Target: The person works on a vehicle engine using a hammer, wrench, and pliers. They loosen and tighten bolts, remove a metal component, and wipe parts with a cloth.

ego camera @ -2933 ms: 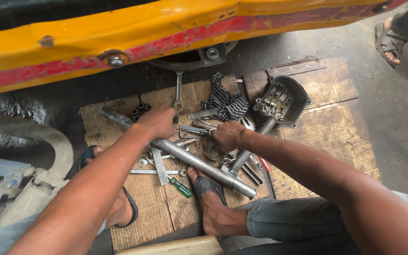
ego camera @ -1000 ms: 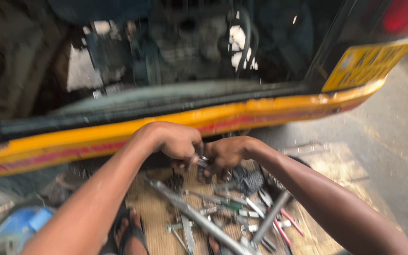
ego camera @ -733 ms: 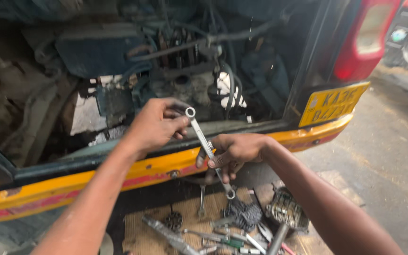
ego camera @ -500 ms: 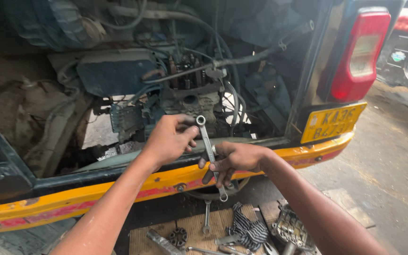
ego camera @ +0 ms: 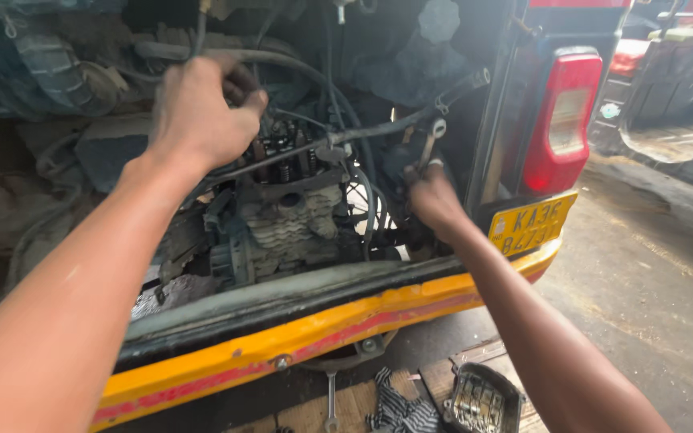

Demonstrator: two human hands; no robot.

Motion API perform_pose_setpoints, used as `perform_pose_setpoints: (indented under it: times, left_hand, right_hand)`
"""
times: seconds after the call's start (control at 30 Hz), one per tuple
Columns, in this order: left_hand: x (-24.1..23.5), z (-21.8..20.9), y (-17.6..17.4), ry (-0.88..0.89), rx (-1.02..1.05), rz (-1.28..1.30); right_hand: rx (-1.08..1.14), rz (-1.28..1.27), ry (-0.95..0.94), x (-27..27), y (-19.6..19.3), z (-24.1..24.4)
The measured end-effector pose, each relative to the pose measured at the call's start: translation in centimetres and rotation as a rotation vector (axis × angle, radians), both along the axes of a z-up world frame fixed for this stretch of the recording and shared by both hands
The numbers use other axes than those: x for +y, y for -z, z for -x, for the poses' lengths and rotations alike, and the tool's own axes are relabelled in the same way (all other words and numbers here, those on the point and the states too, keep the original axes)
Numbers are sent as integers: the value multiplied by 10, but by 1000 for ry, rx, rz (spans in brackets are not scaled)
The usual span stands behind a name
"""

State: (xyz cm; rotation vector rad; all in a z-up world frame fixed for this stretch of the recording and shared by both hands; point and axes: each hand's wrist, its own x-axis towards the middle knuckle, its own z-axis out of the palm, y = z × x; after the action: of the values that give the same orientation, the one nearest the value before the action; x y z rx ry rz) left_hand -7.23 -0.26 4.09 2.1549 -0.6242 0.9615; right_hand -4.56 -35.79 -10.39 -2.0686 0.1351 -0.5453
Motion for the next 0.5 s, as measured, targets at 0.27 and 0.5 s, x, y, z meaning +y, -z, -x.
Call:
perform_pose_setpoints:
  times: [0.27,0.5]
  left_hand:
    - [5,-37,51,-178,276,28]
    - [4,-25,45,-155,335,58]
  right_hand:
    - [67,107,14,-93,118,-161]
    - [-11,220,293,-89,125,-169]
